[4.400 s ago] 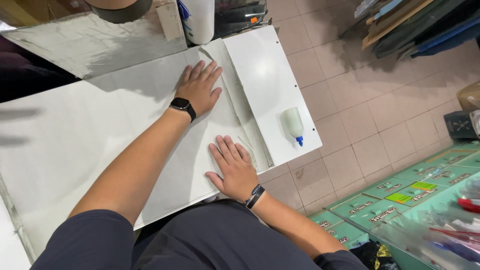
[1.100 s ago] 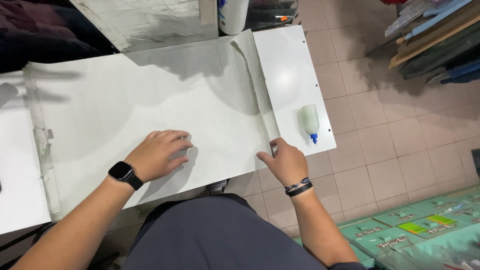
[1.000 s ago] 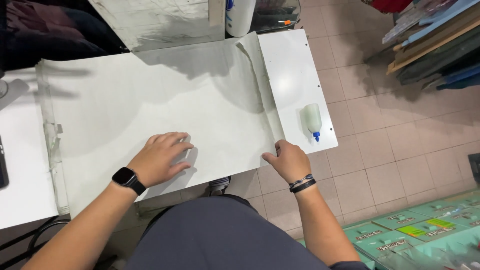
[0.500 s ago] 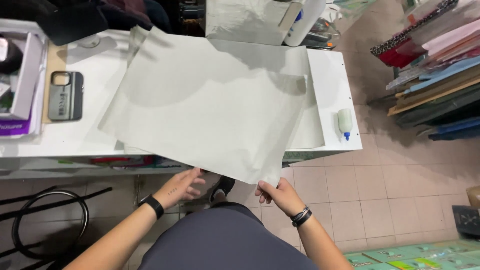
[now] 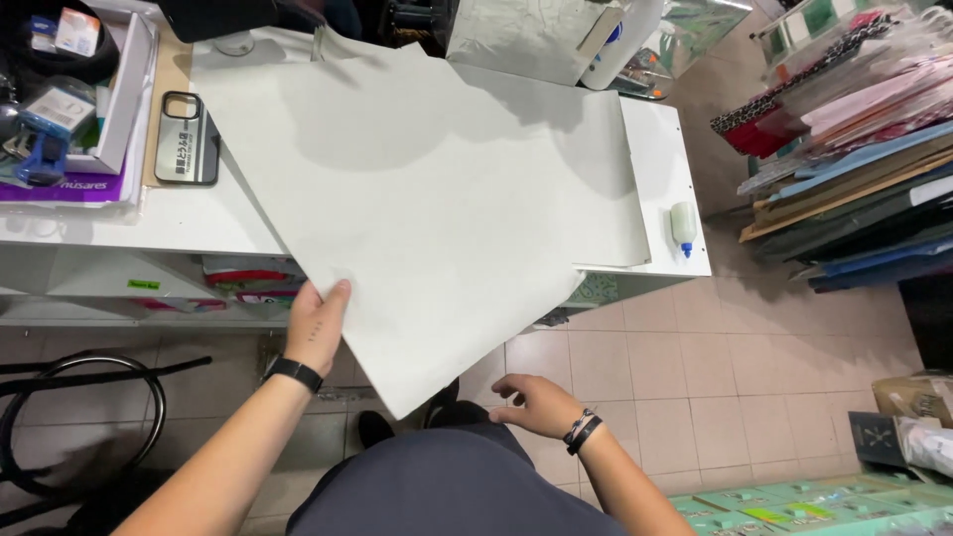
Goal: Applying glue to the edges of a large sheet of patterned paper and folding it to create a sleeve or envelope.
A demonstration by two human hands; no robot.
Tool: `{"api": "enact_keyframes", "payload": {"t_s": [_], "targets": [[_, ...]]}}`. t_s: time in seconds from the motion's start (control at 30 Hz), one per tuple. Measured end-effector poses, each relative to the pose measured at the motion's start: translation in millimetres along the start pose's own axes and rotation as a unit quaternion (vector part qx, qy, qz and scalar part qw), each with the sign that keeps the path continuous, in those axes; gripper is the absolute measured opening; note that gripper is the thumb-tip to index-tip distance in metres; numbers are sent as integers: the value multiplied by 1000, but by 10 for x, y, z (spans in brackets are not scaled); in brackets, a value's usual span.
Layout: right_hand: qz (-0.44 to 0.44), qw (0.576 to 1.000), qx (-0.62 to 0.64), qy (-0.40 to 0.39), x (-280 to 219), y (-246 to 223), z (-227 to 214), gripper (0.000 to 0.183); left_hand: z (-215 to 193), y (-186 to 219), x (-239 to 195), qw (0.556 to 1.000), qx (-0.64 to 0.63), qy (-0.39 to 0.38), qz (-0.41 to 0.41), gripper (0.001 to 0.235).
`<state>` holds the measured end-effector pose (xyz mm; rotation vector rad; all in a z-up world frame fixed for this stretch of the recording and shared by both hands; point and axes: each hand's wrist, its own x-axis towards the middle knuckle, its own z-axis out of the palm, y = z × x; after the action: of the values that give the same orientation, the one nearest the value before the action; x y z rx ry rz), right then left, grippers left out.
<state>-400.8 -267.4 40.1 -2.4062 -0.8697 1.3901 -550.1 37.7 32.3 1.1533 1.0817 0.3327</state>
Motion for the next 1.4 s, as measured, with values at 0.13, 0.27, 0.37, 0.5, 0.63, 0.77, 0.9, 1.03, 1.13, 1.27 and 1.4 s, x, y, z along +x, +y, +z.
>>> {"api": "enact_keyframes", "payload": {"t_s": [0.13, 0.27, 0.37, 0.5, 0.63, 0.77, 0.9, 1.03, 1.13, 1.27, 1.4], "targets": [[59, 989, -29, 130, 246, 356, -207, 42, -616, 80, 134, 996, 24, 60, 63, 38], [48, 972, 155, 170, 482, 197, -342, 32, -1089, 242, 272, 987, 108, 74, 96, 33], [58, 913, 387, 116, 697, -49, -244, 60, -1269, 427, 362, 958, 276, 36, 66, 70], [5, 901, 414, 129, 1103, -186, 187, 30, -1312, 603, 462, 902, 429, -22, 52, 55], [-56, 905, 418, 49, 1104, -232, 549, 30, -1164, 975, 428, 855, 514, -19, 62, 36], [-114, 892, 434, -59, 1022, -195, 757, 19, -917, 1139, 871, 822, 560, -16, 104, 32], [-78, 839, 538, -17, 1039, -252, 674, 30, -484, 1274, 1296, 712, 661, -25, 235, 31], [-46, 769, 632, 84, 1204, -8, 449, 38, 112, 1392, 1696, 645, 711, -30, 279, 52], [-10, 744, 654, 137, 996, -3, 199, 47, 554, 1609, 1765, 610, 733, -37, 299, 45], [12, 738, 654, 166, 813, 151, -63, 55, 1068, 1768, 1957, 615, 724, -43, 309, 46], [29, 744, 634, 211, 791, 380, -362, 42, 1538, 1892, 2202, 630, 714, -37, 303, 45]]}}
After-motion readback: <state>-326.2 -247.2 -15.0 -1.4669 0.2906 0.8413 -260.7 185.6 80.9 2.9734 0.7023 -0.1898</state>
